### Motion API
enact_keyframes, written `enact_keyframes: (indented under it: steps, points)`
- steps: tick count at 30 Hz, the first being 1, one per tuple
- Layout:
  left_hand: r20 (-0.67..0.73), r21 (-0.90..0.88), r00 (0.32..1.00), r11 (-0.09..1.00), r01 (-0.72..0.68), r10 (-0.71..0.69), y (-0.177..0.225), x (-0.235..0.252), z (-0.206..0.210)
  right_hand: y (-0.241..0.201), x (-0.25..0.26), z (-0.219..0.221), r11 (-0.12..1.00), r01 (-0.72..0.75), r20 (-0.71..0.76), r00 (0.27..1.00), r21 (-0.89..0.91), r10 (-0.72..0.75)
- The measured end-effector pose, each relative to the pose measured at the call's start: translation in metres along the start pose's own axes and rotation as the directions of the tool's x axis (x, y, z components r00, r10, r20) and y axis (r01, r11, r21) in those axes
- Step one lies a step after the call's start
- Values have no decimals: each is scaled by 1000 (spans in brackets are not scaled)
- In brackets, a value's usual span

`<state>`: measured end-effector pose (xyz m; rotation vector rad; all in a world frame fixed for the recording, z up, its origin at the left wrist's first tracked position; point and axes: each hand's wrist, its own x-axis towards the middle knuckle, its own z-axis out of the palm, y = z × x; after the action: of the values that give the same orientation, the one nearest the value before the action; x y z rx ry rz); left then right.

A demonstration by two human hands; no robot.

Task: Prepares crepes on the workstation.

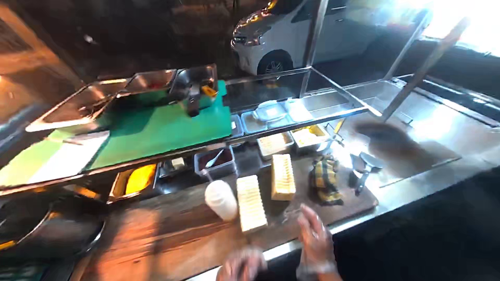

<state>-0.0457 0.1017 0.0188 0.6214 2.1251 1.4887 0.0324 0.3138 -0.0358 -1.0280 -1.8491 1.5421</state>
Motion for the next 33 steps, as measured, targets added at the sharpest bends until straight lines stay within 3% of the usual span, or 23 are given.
enact_keyframes:
  steps: [2,5,7,9,11,14,15,17,19,21,23,25,27,28,30,31,33]
  points:
    - [-164,236,986,969,69,-30,33,108,40,-2,95,-18,966,-139,102,981,-219,164]
    - [-131,428,947,844,322,-294,22,238,87,-1,182,13,884,-204,296,890,-420,346]
    - [-96,459,909,793,402,-405,-3,273,109,16,205,34,877,-175,354,866,-448,354]
    - [-87,357,903,833,423,-421,-17,278,121,26,210,31,907,-201,383,857,-369,346]
    - [-130,242,888,854,461,-442,-22,270,124,32,205,6,931,-316,431,826,-181,364]
    - [-194,-143,825,847,512,-531,-16,233,125,38,187,-37,857,-497,436,807,137,398]
    - [-204,-175,814,839,516,-543,-17,222,128,38,180,-45,865,-487,381,827,120,413]
    - [-243,-22,853,882,472,-462,-28,209,136,36,167,-48,902,-344,172,903,-260,394]
    - [-277,189,898,897,399,-341,-28,200,143,28,151,-42,756,-204,54,952,-622,302]
    - [-226,325,915,860,394,-334,-22,195,144,27,145,-39,667,-139,118,938,-732,326]
    - [-181,350,899,828,438,-399,-22,191,140,21,147,-49,710,-64,256,907,-701,334]
    - [-191,165,894,885,436,-405,-22,183,137,12,155,-74,733,111,246,966,-672,79]
    - [-174,35,926,937,347,-336,-25,178,136,10,177,-104,522,254,151,961,-814,-232]
    - [-155,39,930,939,342,-332,-25,176,138,8,189,-118,417,227,161,969,-880,-188]
    - [-166,176,946,935,307,-279,-28,168,142,10,211,-128,340,158,237,950,-927,205]
    - [-190,275,969,939,209,-160,-27,165,146,20,222,-127,353,151,263,919,-924,295]
    - [-215,403,968,915,-34,130,-11,159,155,32,232,-127,485,89,250,928,-870,277]
